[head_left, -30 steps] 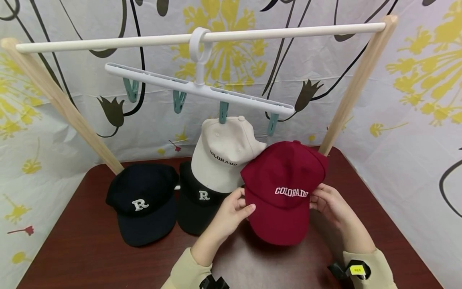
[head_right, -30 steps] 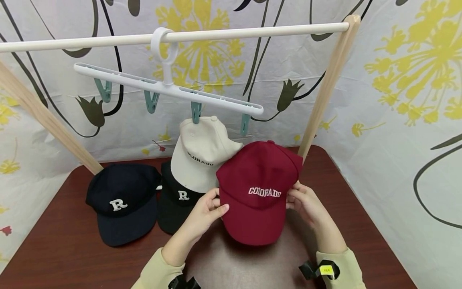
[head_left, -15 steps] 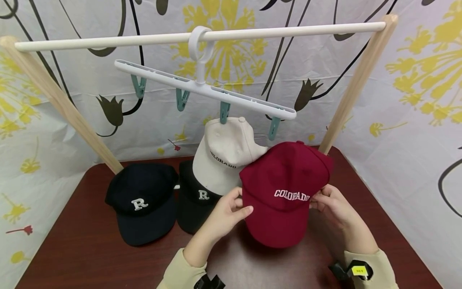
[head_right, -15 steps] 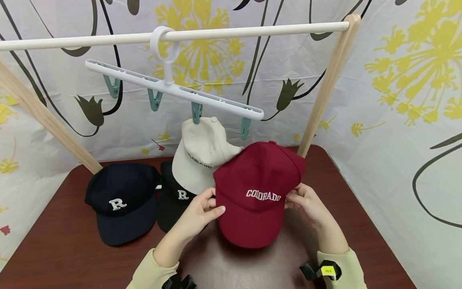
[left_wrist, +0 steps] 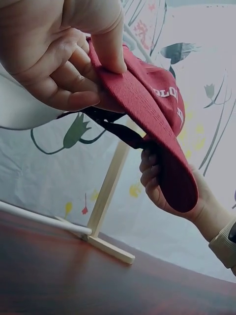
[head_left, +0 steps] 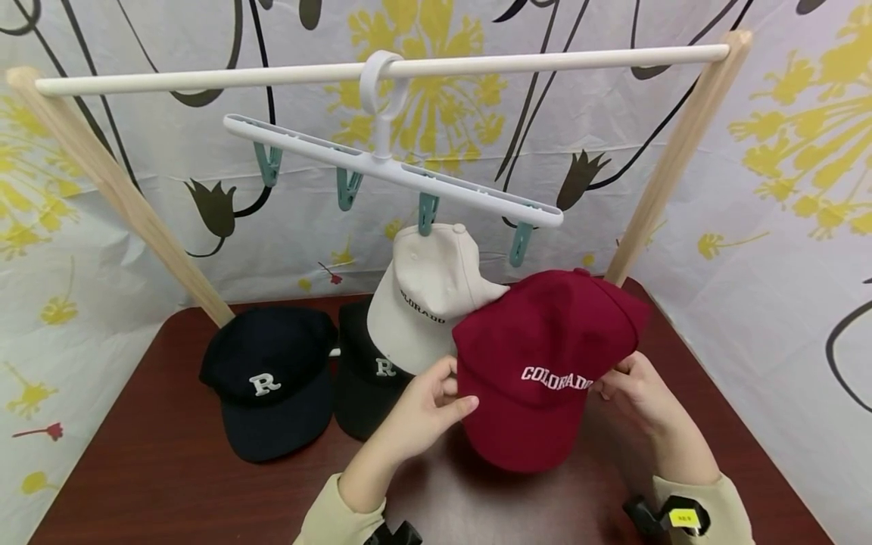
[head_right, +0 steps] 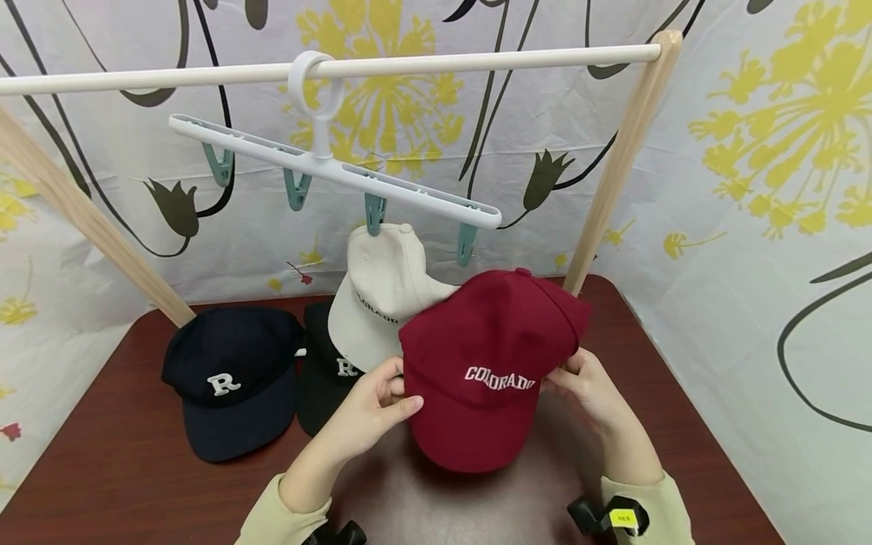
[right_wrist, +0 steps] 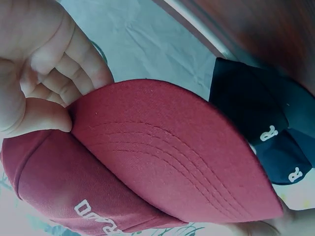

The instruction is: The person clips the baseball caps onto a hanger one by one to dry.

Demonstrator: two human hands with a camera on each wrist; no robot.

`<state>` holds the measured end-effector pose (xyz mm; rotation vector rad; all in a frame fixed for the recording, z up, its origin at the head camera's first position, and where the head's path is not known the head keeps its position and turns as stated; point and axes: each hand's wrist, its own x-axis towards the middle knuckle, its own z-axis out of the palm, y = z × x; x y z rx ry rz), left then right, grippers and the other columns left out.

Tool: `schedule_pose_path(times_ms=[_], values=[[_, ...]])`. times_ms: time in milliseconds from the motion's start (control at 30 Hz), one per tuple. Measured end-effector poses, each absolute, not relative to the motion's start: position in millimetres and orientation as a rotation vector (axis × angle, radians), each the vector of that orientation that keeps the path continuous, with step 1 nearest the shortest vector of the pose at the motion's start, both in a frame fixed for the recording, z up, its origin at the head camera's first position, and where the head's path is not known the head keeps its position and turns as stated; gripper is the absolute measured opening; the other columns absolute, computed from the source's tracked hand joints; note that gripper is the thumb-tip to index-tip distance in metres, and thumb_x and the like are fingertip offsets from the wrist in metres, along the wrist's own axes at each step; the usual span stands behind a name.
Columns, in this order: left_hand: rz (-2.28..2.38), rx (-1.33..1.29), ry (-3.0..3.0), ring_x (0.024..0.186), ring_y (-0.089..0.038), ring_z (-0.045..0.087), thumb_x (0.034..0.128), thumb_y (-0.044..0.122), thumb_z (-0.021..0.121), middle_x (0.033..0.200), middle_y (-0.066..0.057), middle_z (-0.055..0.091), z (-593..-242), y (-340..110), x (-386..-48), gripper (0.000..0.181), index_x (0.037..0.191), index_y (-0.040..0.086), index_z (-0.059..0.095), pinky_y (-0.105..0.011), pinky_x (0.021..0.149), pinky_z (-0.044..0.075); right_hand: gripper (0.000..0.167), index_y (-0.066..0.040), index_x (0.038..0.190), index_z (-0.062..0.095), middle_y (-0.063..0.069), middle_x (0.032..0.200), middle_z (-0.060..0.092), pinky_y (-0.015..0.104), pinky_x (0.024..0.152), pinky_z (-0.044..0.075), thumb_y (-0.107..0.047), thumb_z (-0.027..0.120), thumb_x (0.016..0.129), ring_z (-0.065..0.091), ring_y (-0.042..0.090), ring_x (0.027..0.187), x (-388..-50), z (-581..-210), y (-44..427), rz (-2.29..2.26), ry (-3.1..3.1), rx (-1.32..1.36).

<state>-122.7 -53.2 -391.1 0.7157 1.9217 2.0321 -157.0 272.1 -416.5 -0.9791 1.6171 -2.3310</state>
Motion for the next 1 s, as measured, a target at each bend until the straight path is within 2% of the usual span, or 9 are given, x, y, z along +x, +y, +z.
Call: schedule_pose_path(times_ms=[133, 233, 467, 867, 1000], values=[[2.003, 0.744, 1.966, 0.078, -0.013, 0.061, 0.0911, -0.002, 0.061, 0.092, -0.018, 0.068, -388.0, -55.9, -120.5, 0.017, 0.100, -0.001, 0.046, -0.024, 0.070, 0.047, 0.038, 0.005, 0.068, 0.049, 0.014, 0.061, 0.039, 0.037, 0.050, 0.027, 0.029, 0.021, 0.078, 0.033, 0.026, 0.056, -154.7, -413.8, 269.8, -2.344, 1.660, -1.026], [1.999, 0.772, 1.962, 0.080, -0.013, 0.061, 0.0916, -0.001, 0.061, 0.094, -0.019, 0.068, -386.2, -57.2, -119.1, 0.018, 0.101, -0.002, 0.046, -0.024, 0.071, 0.048, 0.038, 0.003, 0.069, 0.046, 0.014, 0.060, 0.033, 0.037, 0.048, 0.025, 0.031, 0.022, 0.075, 0.028, 0.027, 0.054, -152.3, -409.9, 267.9, -2.346, 1.678, -1.054], [1.996, 0.868, 2.021, 0.088, -0.016, 0.065, 0.0914, -0.001, 0.061, 0.098, -0.019, 0.068, -382.5, -61.6, -119.2, 0.019, 0.107, -0.002, 0.050, -0.029, 0.076, 0.052, 0.043, -0.003, 0.075, 0.054, 0.013, 0.062, 0.037, 0.035, 0.047, 0.029, 0.030, 0.027, 0.071, 0.034, 0.023, 0.054, -146.7, -399.9, 263.3, -2.339, 1.804, -1.013], [2.063, 0.831, 2.071, 0.090, -0.020, 0.066, 0.0934, -0.004, 0.055, 0.099, -0.020, 0.068, -386.5, -69.9, -128.3, 0.020, 0.113, -0.005, 0.052, -0.031, 0.082, 0.051, 0.037, 0.000, 0.069, 0.054, 0.012, 0.057, 0.035, 0.035, 0.040, 0.023, 0.028, 0.031, 0.080, 0.024, 0.025, 0.048, -146.1, -395.5, 249.5, -2.375, 1.880, -0.935], [2.074, 0.835, 2.125, 0.081, -0.017, 0.062, 0.0948, -0.002, 0.054, 0.094, -0.017, 0.068, -384.8, -72.7, -130.0, 0.017, 0.112, -0.004, 0.054, -0.027, 0.074, 0.049, 0.044, -0.006, 0.079, 0.065, 0.003, 0.058, 0.048, 0.035, 0.039, 0.021, 0.026, 0.035, 0.083, 0.026, 0.019, 0.045, -144.7, -393.1, 244.4, -2.385, 1.956, -0.851]])
